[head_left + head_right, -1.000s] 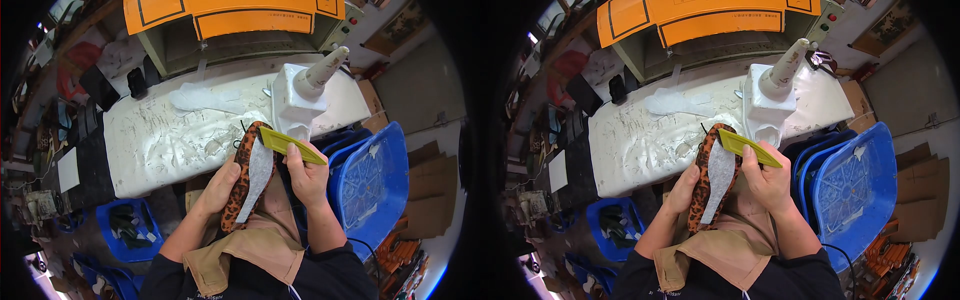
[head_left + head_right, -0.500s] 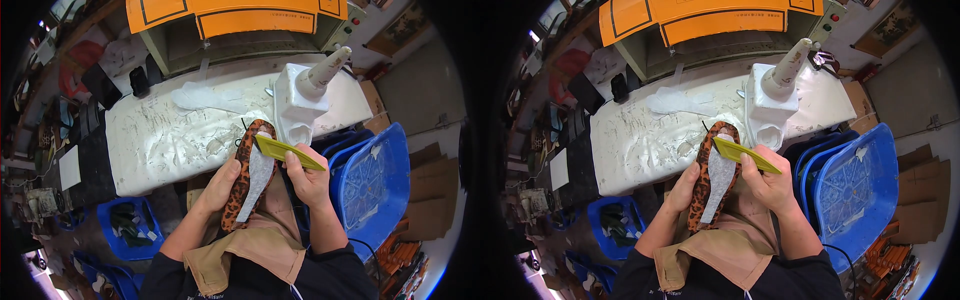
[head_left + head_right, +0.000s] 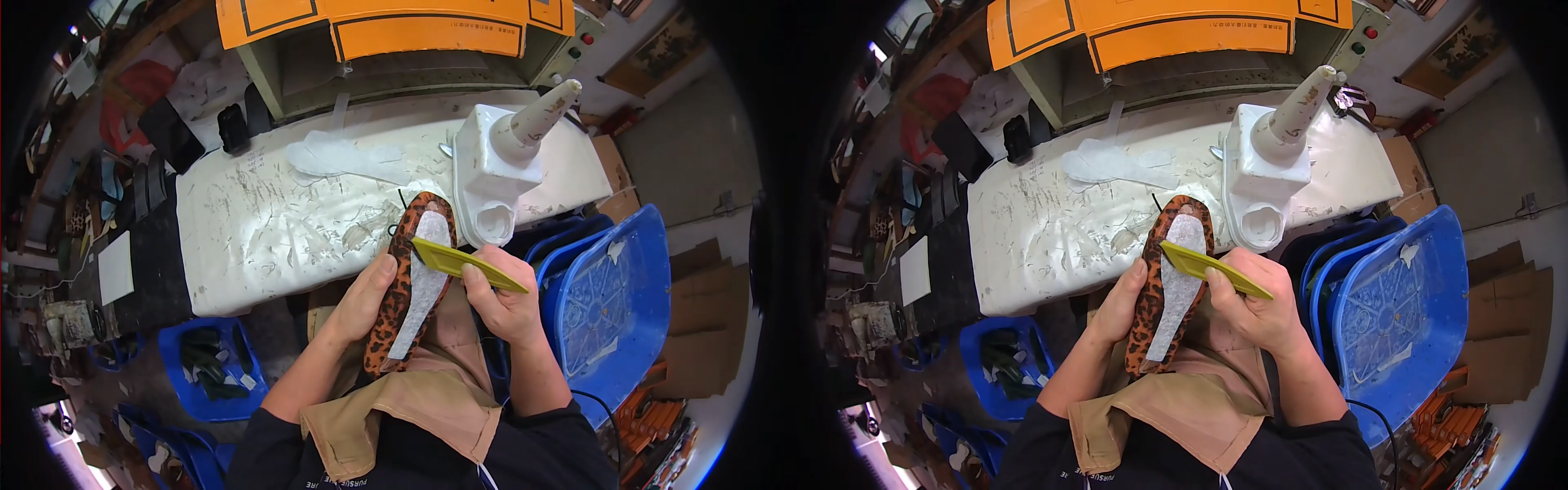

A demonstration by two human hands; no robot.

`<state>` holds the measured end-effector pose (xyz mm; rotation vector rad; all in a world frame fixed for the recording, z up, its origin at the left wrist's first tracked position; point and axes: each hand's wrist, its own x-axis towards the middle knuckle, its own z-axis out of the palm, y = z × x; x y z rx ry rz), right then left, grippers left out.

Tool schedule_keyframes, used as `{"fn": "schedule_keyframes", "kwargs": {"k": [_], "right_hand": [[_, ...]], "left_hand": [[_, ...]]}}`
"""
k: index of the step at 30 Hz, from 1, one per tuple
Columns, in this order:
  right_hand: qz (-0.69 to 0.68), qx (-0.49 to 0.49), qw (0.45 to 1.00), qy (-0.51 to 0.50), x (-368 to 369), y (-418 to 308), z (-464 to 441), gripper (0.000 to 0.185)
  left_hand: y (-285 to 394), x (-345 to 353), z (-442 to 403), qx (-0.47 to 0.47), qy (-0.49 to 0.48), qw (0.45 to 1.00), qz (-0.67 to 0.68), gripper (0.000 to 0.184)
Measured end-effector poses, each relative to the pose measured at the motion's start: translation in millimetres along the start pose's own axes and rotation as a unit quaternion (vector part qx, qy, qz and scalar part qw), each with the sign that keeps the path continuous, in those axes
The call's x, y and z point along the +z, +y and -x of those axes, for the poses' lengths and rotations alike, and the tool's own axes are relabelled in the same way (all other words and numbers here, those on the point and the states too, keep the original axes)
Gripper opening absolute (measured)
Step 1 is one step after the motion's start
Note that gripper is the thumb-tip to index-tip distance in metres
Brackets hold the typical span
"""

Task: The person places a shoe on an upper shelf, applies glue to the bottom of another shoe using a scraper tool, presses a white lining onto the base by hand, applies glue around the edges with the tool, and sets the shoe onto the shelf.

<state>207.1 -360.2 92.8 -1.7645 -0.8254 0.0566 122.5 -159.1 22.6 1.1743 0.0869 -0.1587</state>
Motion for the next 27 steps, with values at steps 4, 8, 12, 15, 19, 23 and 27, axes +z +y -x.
{"fn": "schedule_keyframes", "kwargs": {"k": [4,8,12,15,19,23,27], "right_hand": [[0.001,-0.007,1.0,-0.02,-2,-1,2,0.007],[0.008,-0.011,0.999,-0.038,-4,-3,3,0.006],[0.018,-0.03,0.998,-0.053,-5,-5,3,0.006],[0.025,-0.028,0.997,-0.063,-6,-7,5,0.006],[0.032,-0.023,0.996,-0.085,-10,-9,8,0.005],[-0.001,0.031,0.993,-0.117,-26,-9,14,0.007],[0.008,0.19,0.974,0.123,-45,-9,17,0.015]], "left_hand": [[1,0,0,-0.003,0.006,1.0,-0.003,0.064],[0,-1,0,0.0,0.003,1.0,-0.004,0.065],[-3,0,1,-0.014,0.006,1.0,0.022,0.066],[-3,1,0,-0.015,0.005,0.999,0.031,0.067],[-1,2,0,-0.017,0.003,0.999,0.046,0.067],[1,4,0,-0.025,0.002,0.997,0.069,0.069],[10,1,2,-0.071,0.02,0.986,0.149,0.066]]}}
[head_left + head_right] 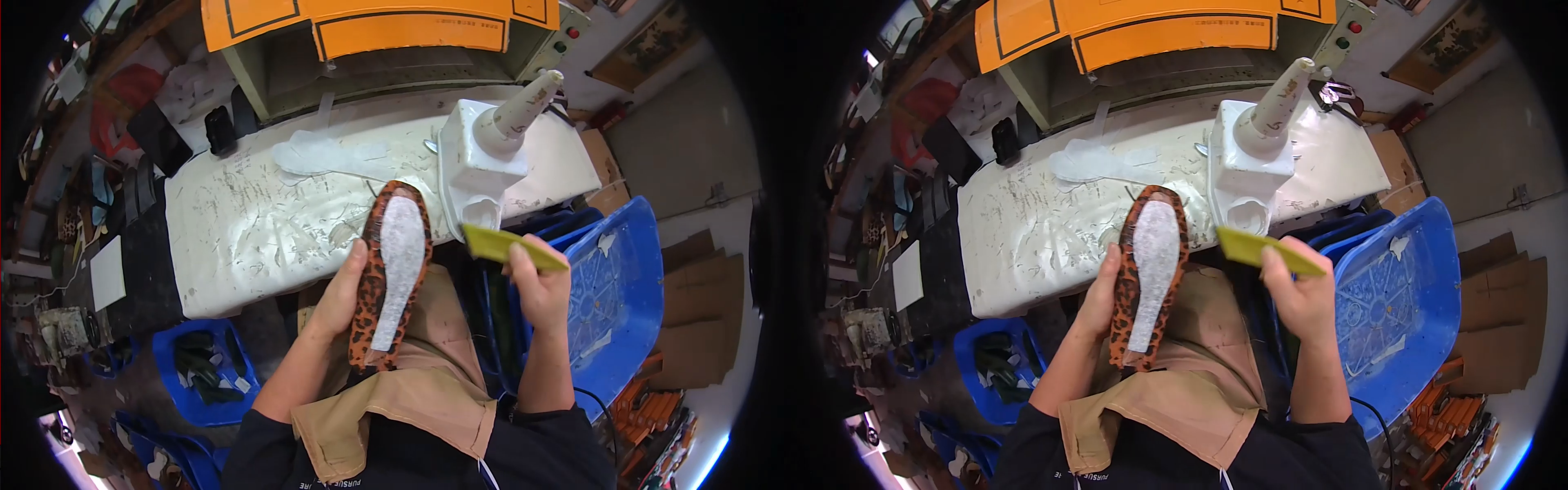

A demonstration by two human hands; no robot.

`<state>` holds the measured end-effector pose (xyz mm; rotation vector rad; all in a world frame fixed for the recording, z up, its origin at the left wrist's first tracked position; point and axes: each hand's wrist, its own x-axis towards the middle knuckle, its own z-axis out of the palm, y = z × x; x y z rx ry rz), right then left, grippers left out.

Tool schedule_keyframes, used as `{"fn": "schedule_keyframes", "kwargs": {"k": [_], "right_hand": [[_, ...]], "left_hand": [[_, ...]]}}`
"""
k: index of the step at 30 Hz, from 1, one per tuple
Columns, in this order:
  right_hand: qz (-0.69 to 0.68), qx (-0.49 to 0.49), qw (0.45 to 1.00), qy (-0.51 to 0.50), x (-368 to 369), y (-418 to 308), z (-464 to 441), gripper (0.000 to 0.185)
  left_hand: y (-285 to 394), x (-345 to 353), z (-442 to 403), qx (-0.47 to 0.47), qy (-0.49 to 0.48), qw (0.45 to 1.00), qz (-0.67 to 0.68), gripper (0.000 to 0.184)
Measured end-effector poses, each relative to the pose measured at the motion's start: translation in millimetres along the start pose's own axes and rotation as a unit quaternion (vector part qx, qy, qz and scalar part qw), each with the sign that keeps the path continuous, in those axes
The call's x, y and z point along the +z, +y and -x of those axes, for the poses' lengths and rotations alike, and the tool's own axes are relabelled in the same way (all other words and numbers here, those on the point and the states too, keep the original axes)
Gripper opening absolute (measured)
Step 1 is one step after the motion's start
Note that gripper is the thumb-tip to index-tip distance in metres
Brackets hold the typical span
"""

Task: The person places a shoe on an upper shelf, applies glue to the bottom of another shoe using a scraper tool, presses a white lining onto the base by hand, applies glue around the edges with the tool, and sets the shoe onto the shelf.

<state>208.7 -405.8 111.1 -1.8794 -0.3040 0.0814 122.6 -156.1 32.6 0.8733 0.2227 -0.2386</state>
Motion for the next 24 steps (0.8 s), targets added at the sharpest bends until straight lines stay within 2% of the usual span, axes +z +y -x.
{"fn": "schedule_keyframes", "kwargs": {"k": [5,16,21,24], "right_hand": [[0.127,-0.018,0.991,0.038,-3,20,-15,0.018],[0.189,-0.056,0.98,0.016,9,38,-29,0.019],[0.133,0.011,0.991,-0.007,6,39,-30,0.022],[-0.064,0.147,0.987,0.016,-2,44,-32,0.025]], "left_hand": [[1,5,-1,0.02,0.045,0.999,-0.012,0.069],[0,5,0,0.013,0.034,0.999,-0.032,0.069],[0,2,-1,0.018,0.015,1.0,-0.021,0.07],[0,4,-1,0.017,0.021,0.999,-0.025,0.07]]}}
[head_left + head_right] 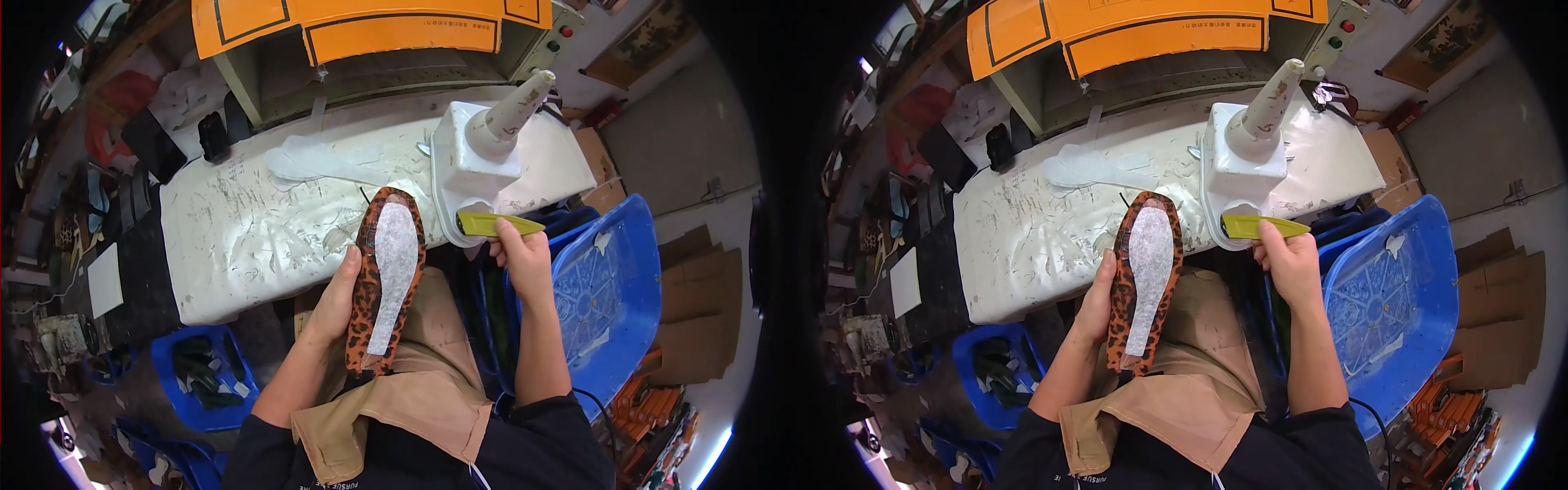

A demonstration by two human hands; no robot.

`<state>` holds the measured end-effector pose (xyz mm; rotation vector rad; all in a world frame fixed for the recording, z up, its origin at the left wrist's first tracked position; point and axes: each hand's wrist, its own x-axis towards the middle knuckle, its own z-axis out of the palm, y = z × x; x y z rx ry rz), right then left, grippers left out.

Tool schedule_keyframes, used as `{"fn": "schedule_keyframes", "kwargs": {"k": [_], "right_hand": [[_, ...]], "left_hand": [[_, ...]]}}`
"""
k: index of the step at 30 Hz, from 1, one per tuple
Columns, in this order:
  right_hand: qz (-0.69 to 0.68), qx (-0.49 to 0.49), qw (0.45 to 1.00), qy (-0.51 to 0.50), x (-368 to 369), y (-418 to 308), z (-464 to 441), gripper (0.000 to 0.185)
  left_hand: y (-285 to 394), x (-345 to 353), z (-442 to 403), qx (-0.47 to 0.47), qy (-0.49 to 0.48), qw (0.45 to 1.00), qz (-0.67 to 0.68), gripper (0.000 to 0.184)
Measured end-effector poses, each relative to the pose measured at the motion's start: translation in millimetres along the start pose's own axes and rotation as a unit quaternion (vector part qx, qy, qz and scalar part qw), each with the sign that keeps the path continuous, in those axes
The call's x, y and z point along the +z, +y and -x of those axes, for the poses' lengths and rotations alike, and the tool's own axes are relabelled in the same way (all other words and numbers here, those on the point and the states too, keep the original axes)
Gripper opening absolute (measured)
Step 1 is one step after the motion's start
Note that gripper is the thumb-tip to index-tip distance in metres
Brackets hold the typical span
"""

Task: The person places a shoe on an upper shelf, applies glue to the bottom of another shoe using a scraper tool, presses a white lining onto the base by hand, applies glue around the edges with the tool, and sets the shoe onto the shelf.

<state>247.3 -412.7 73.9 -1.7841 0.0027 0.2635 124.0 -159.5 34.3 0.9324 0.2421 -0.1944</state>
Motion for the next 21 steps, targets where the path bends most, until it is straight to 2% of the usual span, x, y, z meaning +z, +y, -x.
{"fn": "schedule_keyframes", "kwargs": {"k": [1,2,6,7,10,12,13,16,21], "right_hand": [[-0.066,0.046,0.997,0.0,0,0,-1,0.025],[-0.065,0.047,0.997,-0.003,1,-1,0,0.025],[-0.261,0.094,0.955,-0.101,11,-11,21,0.024],[-0.263,0.096,0.954,-0.106,17,-14,27,0.024],[-0.153,0.018,0.982,-0.112,46,-32,49,0.019],[-0.115,-0.01,0.987,-0.115,50,-33,51,0.018],[-0.079,-0.055,0.986,-0.135,50,-32,48,0.016],[0.033,-0.191,0.963,-0.19,49,-28,40,0.011],[0.077,-0.266,0.929,-0.246,47,-33,35,0.008]], "left_hand": [[0,1,0,0.0,0.003,1.0,-0.001,0.07],[-1,1,-1,0.001,0.006,1.0,-0.001,0.07],[-3,-6,-4,-0.016,-0.023,1.0,-0.003,0.07],[-2,-6,-4,-0.015,-0.017,1.0,-0.004,0.07],[0,-1,-6,0.002,-0.032,0.999,-0.017,0.069],[0,1,-6,0.009,-0.036,0.999,-0.021,0.068],[0,2,-5,0.012,-0.035,0.999,-0.022,0.068],[1,2,-4,0.02,-0.033,0.999,-0.026,0.065],[8,1,-2,0.009,-0.047,0.998,-0.04,0.064]]}}
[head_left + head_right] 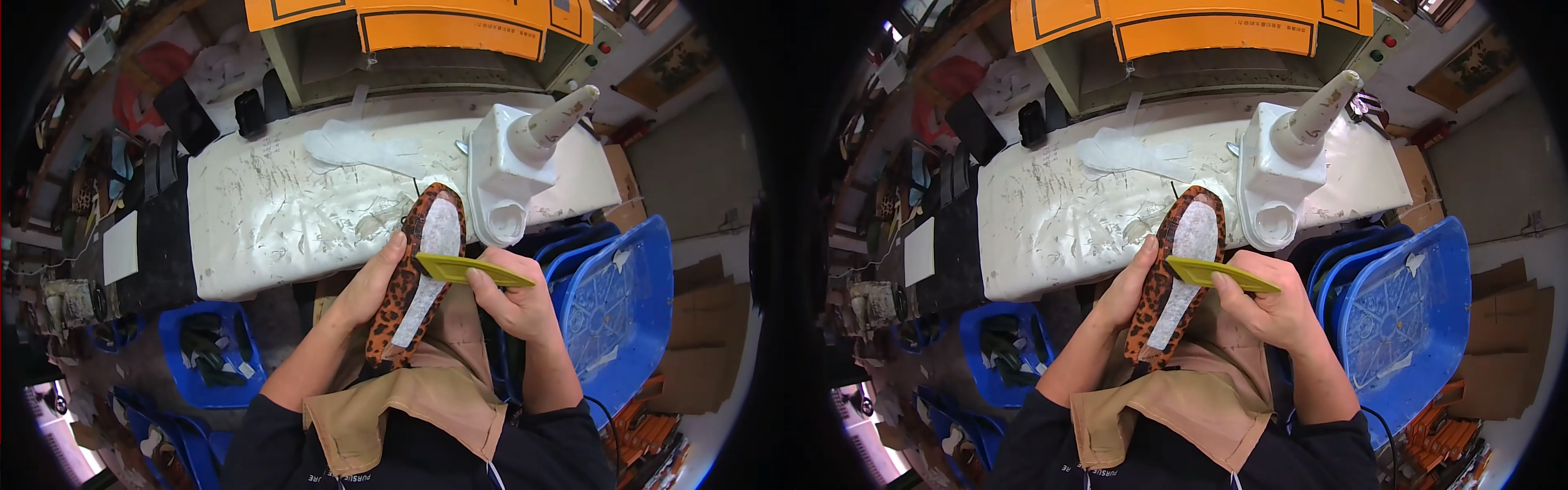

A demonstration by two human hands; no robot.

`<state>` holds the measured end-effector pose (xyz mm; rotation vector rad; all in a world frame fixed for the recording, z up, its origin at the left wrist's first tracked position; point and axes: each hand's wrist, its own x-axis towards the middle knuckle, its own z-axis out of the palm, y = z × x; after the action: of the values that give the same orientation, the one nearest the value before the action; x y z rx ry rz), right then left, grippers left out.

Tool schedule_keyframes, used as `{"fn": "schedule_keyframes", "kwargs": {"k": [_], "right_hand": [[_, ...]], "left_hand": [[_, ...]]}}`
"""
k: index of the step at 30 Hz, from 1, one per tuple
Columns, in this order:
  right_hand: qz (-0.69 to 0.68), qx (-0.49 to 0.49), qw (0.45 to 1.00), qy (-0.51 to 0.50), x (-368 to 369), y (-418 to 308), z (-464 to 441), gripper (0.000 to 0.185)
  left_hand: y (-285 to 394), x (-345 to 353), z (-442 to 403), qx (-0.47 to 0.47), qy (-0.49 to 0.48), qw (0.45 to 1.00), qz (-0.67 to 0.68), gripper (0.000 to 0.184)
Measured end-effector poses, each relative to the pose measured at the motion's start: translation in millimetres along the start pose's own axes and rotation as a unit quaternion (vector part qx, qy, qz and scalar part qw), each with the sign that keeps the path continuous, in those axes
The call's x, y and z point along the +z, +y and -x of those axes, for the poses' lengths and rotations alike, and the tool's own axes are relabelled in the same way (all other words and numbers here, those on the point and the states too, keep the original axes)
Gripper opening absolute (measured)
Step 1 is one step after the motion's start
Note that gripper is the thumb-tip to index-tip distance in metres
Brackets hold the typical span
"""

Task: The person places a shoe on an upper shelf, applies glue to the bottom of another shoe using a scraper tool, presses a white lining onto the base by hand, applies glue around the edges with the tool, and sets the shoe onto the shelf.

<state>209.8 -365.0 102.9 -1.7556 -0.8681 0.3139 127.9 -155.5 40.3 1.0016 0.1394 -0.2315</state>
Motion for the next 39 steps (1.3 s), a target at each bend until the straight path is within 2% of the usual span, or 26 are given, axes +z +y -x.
{"fn": "schedule_keyframes", "kwargs": {"k": [16,25,39], "right_hand": [[0.012,0.003,1.0,-0.009,-4,1,0,0.009],[0.009,0.0,1.0,-0.029,-7,1,4,0.011],[0.014,-0.012,0.998,-0.053,-3,0,12,0.014]], "left_hand": [[0,-2,-2,-0.001,-0.002,1.0,0.009,0.061],[0,-1,-4,-0.014,0.0,1.0,0.005,0.068],[-4,-4,-10,0.007,-0.01,1.0,0.023,0.066]]}}
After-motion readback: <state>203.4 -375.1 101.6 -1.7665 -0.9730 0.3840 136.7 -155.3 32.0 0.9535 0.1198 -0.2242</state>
